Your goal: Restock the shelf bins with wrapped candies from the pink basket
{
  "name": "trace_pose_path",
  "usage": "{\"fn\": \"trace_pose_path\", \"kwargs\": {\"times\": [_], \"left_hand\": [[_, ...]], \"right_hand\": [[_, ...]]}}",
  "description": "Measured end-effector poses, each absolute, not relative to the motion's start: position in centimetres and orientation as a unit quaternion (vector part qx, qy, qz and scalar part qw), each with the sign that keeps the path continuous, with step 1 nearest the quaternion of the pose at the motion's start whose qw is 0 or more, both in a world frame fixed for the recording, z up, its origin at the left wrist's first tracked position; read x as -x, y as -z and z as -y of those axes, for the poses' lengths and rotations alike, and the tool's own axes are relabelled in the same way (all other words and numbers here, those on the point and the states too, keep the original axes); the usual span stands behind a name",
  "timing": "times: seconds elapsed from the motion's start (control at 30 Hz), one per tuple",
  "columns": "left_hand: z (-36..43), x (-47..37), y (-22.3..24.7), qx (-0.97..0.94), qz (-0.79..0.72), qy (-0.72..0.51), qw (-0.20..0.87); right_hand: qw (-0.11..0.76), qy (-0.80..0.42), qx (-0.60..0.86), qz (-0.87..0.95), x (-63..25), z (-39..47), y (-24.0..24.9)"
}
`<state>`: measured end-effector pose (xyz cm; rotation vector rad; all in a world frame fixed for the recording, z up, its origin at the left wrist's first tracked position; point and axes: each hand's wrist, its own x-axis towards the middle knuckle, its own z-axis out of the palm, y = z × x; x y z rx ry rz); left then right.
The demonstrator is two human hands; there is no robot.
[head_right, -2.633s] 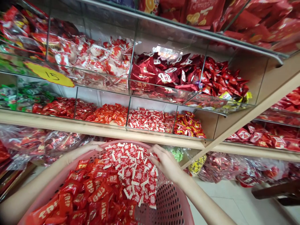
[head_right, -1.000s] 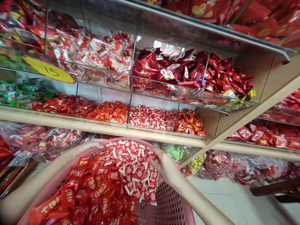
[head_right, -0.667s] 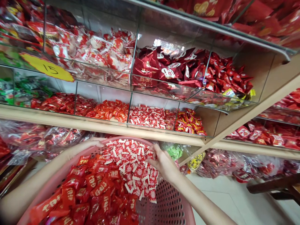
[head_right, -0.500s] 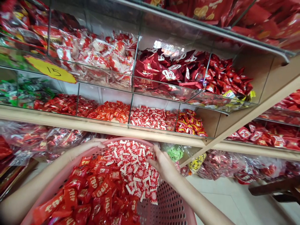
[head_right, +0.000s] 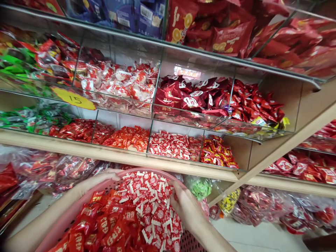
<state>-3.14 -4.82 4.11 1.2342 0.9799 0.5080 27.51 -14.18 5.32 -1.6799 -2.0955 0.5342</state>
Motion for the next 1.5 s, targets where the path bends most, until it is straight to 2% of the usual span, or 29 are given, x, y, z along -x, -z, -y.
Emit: {"fn": "trace_pose_path", "kwargs": {"times": [0.2,0.37,0.6,0.77,0.93,1.1,1.3,1.5], "left_hand": [[4.9,3.3,-4.2,-0.539,-0.446,-0.223,0.679],[5.0,3.4,-4.8,-0.528,-0.503,-0.236,0.642],[5.4,2.9,-5.6,-0.514,-0.442,-0.22,0.702],[5.1,3.0,-5.3,-0.514,-0.418,-0.206,0.72],[4.8,3.5,-4.1,-0.527,-0.52,-0.24,0.628],[4.6,3.9,-3.7,-0.552,-0.528,-0.231,0.603],[4.5,4.0,-3.6,-0.556,-0.542,-0.228,0.588],[4.4,3.6,-3.7,-0.557,-0.511,-0.222,0.617]], "right_hand": [[0.189,-0.17,0.613,0.748,-27.3,14.0,-5.3],[0.179,-0.176,0.621,0.743,-27.4,13.9,-5.3],[0.213,-0.186,0.63,0.723,-27.8,14.6,-5.6],[0.278,-0.277,0.613,0.686,-28.4,14.7,-6.9],[0.34,-0.405,0.586,0.615,-28.9,14.2,-8.2],[0.371,-0.35,0.563,0.65,-28.7,13.5,-7.9],[0.306,-0.271,0.605,0.683,-28.0,13.3,-8.1],[0.227,-0.159,0.59,0.759,-27.3,13.3,-8.7]]}}
